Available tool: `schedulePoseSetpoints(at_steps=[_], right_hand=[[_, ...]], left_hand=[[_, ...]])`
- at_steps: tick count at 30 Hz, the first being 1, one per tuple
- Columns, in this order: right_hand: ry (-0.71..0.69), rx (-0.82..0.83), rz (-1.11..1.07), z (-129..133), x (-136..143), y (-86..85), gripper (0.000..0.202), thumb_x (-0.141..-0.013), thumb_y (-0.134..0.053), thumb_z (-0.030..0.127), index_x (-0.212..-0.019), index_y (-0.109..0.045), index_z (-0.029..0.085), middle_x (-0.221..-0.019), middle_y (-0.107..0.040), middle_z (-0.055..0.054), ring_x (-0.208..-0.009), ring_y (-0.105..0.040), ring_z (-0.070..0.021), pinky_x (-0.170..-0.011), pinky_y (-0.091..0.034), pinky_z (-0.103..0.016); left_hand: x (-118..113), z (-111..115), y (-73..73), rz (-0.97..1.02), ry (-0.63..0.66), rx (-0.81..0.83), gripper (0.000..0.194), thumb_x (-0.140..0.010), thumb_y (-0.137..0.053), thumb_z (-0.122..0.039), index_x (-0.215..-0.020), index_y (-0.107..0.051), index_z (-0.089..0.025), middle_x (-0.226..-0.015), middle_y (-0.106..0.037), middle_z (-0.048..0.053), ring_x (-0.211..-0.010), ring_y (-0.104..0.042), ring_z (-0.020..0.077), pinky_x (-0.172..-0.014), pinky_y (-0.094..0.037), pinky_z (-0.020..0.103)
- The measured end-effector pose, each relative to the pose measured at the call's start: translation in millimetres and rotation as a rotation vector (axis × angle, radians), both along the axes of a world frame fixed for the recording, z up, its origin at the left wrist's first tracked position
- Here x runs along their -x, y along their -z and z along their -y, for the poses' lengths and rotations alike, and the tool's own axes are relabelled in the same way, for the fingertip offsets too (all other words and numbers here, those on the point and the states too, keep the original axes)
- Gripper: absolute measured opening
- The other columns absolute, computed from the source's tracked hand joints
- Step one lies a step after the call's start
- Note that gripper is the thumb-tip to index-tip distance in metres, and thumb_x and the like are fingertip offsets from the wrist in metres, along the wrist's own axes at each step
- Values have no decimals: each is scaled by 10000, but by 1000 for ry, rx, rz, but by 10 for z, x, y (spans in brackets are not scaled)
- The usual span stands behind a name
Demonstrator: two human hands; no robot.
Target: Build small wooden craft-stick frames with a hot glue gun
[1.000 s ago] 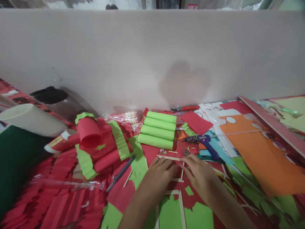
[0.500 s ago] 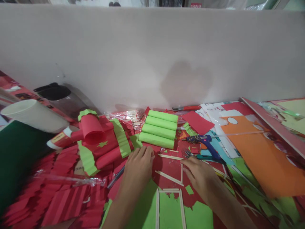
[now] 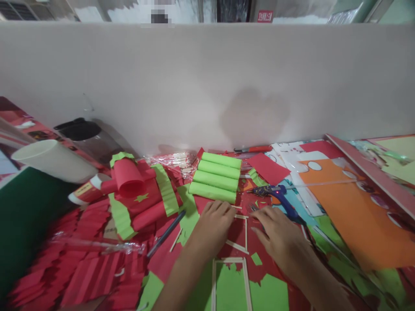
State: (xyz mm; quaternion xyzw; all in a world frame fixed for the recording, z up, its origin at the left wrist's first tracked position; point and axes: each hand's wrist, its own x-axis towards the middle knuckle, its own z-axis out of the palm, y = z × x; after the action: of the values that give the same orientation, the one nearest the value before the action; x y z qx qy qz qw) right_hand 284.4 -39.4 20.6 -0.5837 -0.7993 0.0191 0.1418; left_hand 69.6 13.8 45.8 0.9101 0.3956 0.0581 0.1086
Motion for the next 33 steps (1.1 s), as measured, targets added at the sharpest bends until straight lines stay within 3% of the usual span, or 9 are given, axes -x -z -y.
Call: schedulePoseSetpoints(at_steps=[7,13,19,23,29,33], right_hand=[[52,-11,90,28,2,25,350,-876,-463,94,-1199,-555,193,-1007,-575,-108,-842,-569,-240,-720,-453,-344],[112,-160,110,98,-14,-58,363,-897,-386,70,-1218,-535,152,-1055,-541,-153,-900,-564,-261,-713,-452,-344],[55,-51,79,-7,60,-99,202,-907,-510,183,-1076,-620,194,-958,-584,-96,-852,-547,-243,-721,-434,-342],[-33,-14,118,2,98,-45,275,-867,-522,89,-1056,-668,225,-899,-600,-73,-824,-527,-232,-727,-410,-341],[-102,-210,150,104,166,21,403,-859,-480,51,-1155,-686,230,-1082,-606,-138,-1027,-507,-280,-853,-398,-387],[-51,-207,199,81,204,-47,384,-843,-489,42,-1102,-718,211,-1020,-612,-145,-952,-508,-271,-825,-396,-384]], left_hand=[[-45,-34,110,-11,9,18,225,-936,-471,-69,-1081,-587,-196,-1091,-621,42,-1026,-532,226,-920,-424,376],[-13,-55,124,43,16,68,237,-945,-453,-71,-1095,-579,-205,-1117,-611,44,-1053,-528,219,-926,-426,364],[-11,-50,87,76,-21,121,262,-948,-421,-65,-1105,-567,-216,-1104,-614,41,-1021,-550,207,-900,-430,345],[84,-87,49,139,-97,161,253,-950,-397,-70,-1064,-565,-221,-1101,-621,35,-971,-574,190,-835,-442,306],[213,-111,-79,192,-127,233,289,-915,-394,-45,-1060,-560,-232,-1107,-624,29,-952,-588,176,-794,-442,274],[222,-96,-140,120,-122,262,294,-882,-410,-28,-1033,-567,-225,-1074,-626,38,-951,-592,179,-796,-437,272]])
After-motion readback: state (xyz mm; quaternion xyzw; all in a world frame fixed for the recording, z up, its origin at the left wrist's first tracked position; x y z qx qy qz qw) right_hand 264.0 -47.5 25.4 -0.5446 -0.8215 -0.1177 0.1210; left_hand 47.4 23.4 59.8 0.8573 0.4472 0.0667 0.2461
